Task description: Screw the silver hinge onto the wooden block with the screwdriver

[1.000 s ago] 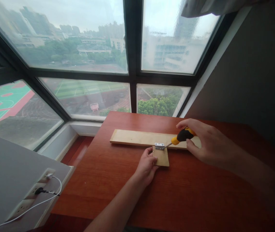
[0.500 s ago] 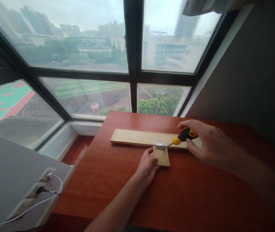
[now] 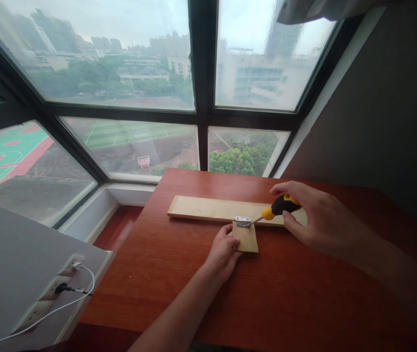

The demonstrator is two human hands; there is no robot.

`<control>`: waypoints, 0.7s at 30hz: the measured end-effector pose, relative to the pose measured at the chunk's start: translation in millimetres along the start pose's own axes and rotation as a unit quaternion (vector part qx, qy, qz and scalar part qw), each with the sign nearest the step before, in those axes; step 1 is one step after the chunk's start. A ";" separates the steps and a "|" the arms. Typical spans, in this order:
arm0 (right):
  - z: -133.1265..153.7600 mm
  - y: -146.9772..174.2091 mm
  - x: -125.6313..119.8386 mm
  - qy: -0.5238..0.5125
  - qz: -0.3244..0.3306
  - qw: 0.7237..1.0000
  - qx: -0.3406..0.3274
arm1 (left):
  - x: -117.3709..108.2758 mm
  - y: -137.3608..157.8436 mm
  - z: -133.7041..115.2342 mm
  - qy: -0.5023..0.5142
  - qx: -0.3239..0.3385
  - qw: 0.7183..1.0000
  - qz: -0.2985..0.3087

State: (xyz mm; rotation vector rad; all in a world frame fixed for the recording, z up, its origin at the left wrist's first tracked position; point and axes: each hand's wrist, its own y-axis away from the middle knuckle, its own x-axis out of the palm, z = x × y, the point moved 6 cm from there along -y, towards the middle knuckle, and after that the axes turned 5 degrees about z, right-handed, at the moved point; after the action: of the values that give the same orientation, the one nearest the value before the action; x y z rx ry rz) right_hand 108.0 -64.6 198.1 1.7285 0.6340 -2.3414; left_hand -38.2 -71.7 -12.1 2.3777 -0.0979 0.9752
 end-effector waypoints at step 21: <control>-5.8 -5.4 0.0 0.034 -0.028 0.999 0.028 | -1.6 -1.1 2.2 0.001 0.007 1.000 -0.003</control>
State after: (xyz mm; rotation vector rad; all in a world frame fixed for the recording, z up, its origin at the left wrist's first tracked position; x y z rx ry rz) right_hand 111.1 -57.3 198.0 1.8450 0.6404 -2.3688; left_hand -37.7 -72.2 -14.9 2.3877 -0.0844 0.9784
